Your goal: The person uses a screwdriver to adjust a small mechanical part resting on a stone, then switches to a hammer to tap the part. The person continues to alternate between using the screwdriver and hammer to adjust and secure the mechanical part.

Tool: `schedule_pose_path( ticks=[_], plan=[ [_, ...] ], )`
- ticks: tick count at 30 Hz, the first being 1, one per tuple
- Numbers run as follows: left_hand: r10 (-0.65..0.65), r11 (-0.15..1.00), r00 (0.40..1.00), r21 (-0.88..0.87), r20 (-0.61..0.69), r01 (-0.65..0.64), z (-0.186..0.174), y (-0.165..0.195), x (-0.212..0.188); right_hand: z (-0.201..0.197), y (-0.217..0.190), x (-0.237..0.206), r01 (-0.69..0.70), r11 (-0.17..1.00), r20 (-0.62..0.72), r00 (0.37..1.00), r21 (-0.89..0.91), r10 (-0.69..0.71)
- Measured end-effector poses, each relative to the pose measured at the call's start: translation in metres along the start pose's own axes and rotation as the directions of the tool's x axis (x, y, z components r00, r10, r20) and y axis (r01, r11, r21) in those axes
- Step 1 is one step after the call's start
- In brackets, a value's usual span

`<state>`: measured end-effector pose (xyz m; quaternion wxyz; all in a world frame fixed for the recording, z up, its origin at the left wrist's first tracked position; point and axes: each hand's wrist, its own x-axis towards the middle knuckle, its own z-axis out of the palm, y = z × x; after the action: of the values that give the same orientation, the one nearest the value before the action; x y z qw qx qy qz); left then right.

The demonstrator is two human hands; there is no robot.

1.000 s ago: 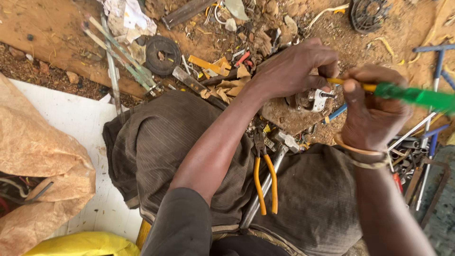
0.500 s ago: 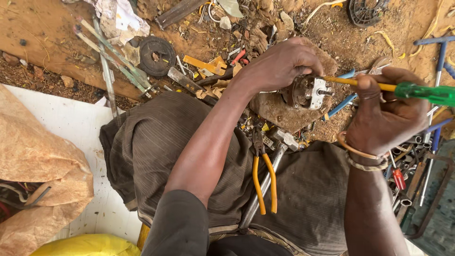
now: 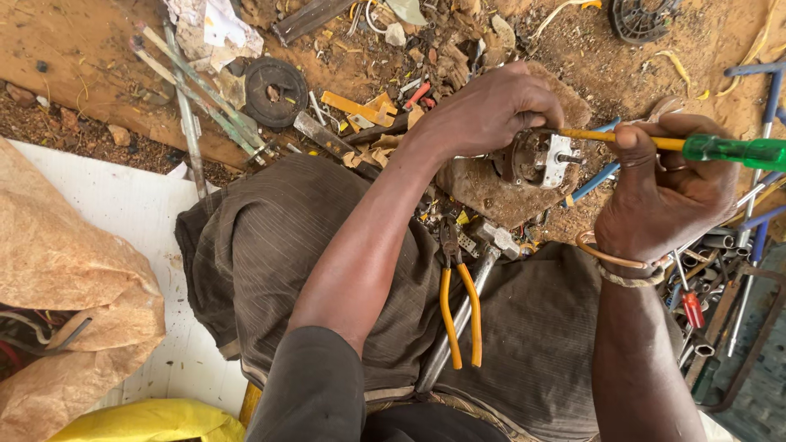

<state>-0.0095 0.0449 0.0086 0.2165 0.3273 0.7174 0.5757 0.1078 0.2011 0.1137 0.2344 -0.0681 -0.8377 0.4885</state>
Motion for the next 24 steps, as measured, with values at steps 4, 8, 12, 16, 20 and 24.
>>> schedule_pose_path(
  ticks=[4, 8, 12, 16, 20, 24],
  plan=[
    [0.031, 0.999, 1.000, -0.024, -0.006, -0.031, -0.002, 0.000, -0.001, 0.002, 0.008, -0.003, 0.019, 0.999, -0.021, 1.000, -0.047, -0.020],
    [0.005, 1.000, 1.000, -0.020, -0.009, -0.005, -0.004, -0.001, -0.002, 0.009, 0.007, -0.003, 0.076, 0.995, -0.024, 0.997, -0.071, -0.078],
    [0.025, 0.999, 1.000, -0.025, -0.016, -0.025, -0.004, -0.006, -0.002, 0.014, -0.004, 0.001, 0.070, 0.997, 0.022, 0.997, 0.010, -0.071],
    [0.070, 0.997, 0.992, 0.048, -0.109, -0.066, -0.005, -0.016, 0.000, 0.018, -0.009, 0.005, 0.079, 0.997, 0.084, 0.993, 0.026, -0.081],
    [0.124, 0.989, 0.937, 0.115, -0.326, -0.091, -0.012, -0.030, 0.001, 0.018, -0.005, 0.004, 0.036, 0.954, -0.038, 0.998, -0.299, -0.050],
    [0.090, 0.993, 0.889, 0.113, -0.449, -0.043, -0.018, -0.041, 0.001, 0.017, -0.002, 0.005, 0.080, 0.996, 0.097, 0.992, 0.046, -0.084]
  ],
)
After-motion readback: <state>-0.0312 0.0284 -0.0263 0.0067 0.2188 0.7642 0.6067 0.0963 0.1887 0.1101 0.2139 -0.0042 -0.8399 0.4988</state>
